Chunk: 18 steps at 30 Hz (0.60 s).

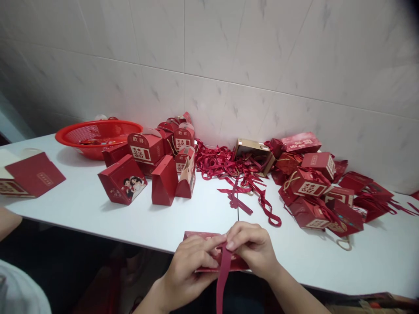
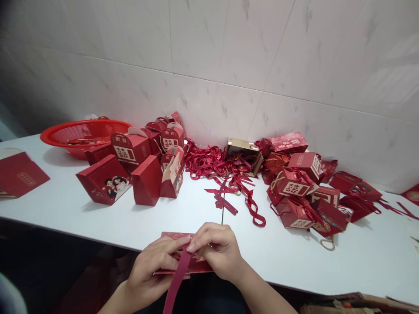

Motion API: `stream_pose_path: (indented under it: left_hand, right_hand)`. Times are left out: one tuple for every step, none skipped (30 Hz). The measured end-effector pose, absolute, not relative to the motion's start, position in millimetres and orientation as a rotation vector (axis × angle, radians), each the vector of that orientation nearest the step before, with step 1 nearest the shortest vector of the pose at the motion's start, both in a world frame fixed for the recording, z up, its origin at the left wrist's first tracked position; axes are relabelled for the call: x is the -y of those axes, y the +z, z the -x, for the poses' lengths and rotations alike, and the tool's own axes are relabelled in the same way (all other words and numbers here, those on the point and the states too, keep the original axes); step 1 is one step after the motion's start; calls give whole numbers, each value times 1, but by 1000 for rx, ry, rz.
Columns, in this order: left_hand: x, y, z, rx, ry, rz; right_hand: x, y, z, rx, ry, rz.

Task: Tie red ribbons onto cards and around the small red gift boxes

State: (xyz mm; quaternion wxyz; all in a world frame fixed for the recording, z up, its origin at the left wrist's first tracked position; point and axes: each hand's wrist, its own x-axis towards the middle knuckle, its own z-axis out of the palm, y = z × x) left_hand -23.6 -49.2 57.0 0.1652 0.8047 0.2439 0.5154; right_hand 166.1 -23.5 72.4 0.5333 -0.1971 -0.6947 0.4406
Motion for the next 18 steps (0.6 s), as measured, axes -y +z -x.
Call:
stream_pose_path:
  left_hand:
    - [49, 56, 23, -695, 1465, -2277]
    - [49, 55, 22, -697, 1458, -2252]
    - [49, 53, 21, -701, 1447, -2217]
    - [48, 51, 21, -705, 1430, -2172]
    - [46, 48, 20, -710, 1414, -2115]
    - [44, 45, 19, -725, 1408, -2045]
    - [41, 42, 18, -757, 1417, -1963]
    - [37, 39, 16, -819, 1438, -1871]
    - [33, 36, 15, -905, 1470, -1773]
    - [29, 34, 13, -1001, 1514, -1676]
    - [24, 32, 11, -1090, 1558, -1590]
    - [19, 29, 9, -1155, 1590, -1522]
    - [15, 27, 7, -1187, 1610, -1477]
    - [12, 24, 5, -1188, 1615, -1456]
    - [10, 22, 4, -1165, 1605, -1456]
    - [8, 19, 3, -1131, 1584, -1468]
    - [8, 17, 3, -1092, 1563, -1482]
    - [8, 14, 3, -1054, 1552, -1491]
  right_hand:
    - [23, 72, -166, 1655, 1060, 481]
    - [22, 72, -165, 1651, 1063, 499]
    - [22, 72, -165, 1643, 1060, 522]
    - [21, 71, -165, 1635, 1051, 546]
    - [19, 70, -166, 1625, 1040, 568]
    - [18, 69, -168, 1610, 1033, 588]
    - [17, 68, -171, 1583, 1027, 605]
    - [16, 66, -175, 1542, 1019, 615]
    - [16, 64, -179, 1494, 1009, 617]
    - [17, 61, -183, 1449, 996, 610]
    - [18, 59, -187, 1416, 976, 603]
    - [20, 56, -190, 1402, 951, 606]
    - [22, 52, -192, 1408, 923, 628]
    - [25, 48, -192, 1424, 895, 675]
    - [27, 44, -190, 1442, 872, 738]
    - [29, 40, -187, 1451, 862, 806]
    - [31, 35, -182, 1452, 870, 869]
    - [32, 31, -177, 1451, 888, 918]
